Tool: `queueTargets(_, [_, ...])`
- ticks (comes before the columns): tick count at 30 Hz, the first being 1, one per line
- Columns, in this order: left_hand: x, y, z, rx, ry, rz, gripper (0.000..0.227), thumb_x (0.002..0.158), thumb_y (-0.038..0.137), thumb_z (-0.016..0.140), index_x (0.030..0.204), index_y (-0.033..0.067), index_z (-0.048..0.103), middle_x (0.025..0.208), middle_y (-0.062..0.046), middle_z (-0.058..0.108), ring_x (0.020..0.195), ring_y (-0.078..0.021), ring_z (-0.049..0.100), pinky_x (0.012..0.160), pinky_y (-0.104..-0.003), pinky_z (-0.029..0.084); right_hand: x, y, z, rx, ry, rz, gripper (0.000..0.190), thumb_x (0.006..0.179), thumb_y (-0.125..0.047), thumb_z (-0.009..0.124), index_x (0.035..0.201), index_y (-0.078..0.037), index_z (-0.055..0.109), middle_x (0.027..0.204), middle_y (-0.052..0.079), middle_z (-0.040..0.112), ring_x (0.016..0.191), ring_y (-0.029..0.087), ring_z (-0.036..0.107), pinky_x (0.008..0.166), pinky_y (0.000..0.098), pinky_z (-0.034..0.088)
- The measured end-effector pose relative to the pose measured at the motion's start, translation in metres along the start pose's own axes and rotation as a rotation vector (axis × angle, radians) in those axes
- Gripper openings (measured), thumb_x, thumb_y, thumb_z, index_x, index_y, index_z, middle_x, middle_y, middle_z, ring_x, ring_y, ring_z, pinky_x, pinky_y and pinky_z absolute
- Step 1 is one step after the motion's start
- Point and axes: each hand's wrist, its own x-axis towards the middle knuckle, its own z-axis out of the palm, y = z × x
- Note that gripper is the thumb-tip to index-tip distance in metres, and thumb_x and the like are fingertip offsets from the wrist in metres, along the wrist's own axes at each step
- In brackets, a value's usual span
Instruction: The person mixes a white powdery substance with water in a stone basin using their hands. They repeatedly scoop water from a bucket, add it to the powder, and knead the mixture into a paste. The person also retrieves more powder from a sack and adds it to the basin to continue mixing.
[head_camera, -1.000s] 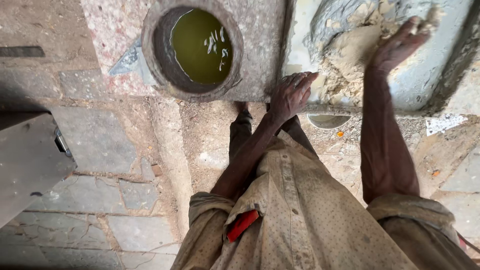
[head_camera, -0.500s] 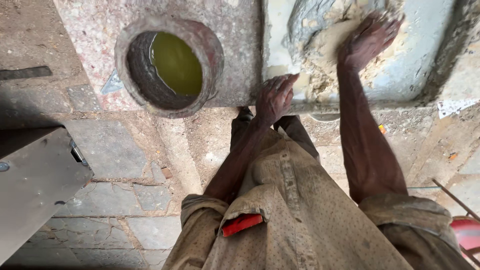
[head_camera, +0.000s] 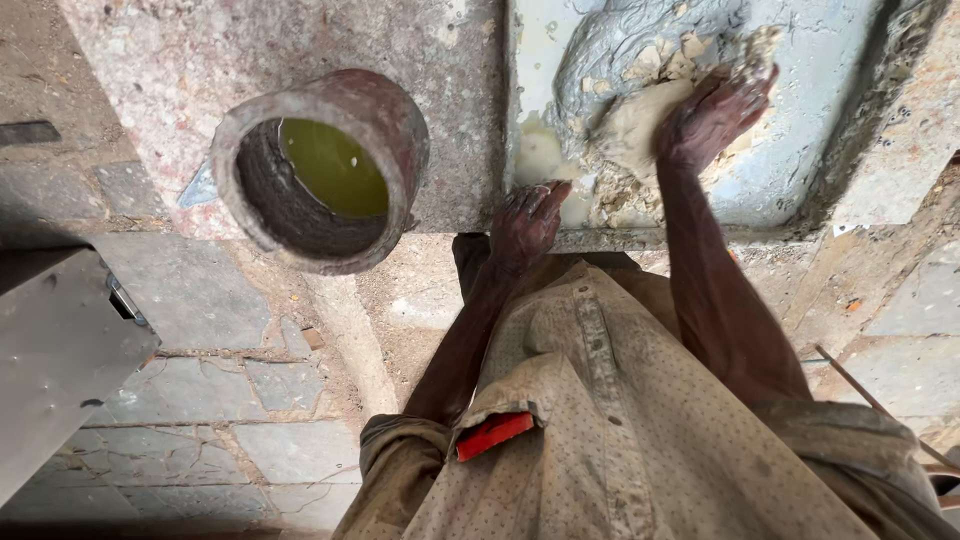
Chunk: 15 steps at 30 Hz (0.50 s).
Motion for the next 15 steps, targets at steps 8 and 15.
queueTargets(8, [-0.008, 0.002, -0.005, -0.017, 0.124, 0.047, 0.046, 0.096, 0.011, 0.070, 0.141, 0.0140, 0.062, 0.119, -0.009, 0.074, 0.105, -0.0220, 0.070, 0.091, -0.036, 0.059, 0.034, 0.022, 0.011, 1.215, 0.118, 0.240, 0.099, 0.111, -0.067, 0.036, 0.163, 0.010, 0.002, 0.172, 0.033, 0.017, 0.162, 0.041, 0.024, 0.135, 0.0557, 0.020])
queueTargets(15, [0.046, 0.015, 0.019, -0.198, 0.045, 0.007, 0.037, 0.106, 0.023, 0.062, 0.141, 0.0100, 0.057, 0.129, -0.014, 0.071, 0.113, -0.0252, 0.070, 0.105, -0.043, 0.056, 0.026, 0.039, -0.001, 1.314, 0.311, 0.364, 0.107, 0.103, -0.079, 0.031, 0.163, 0.009, 0.018, 0.170, 0.035, 0.021, 0.162, 0.043, 0.026, 0.136, 0.0517, 0.024])
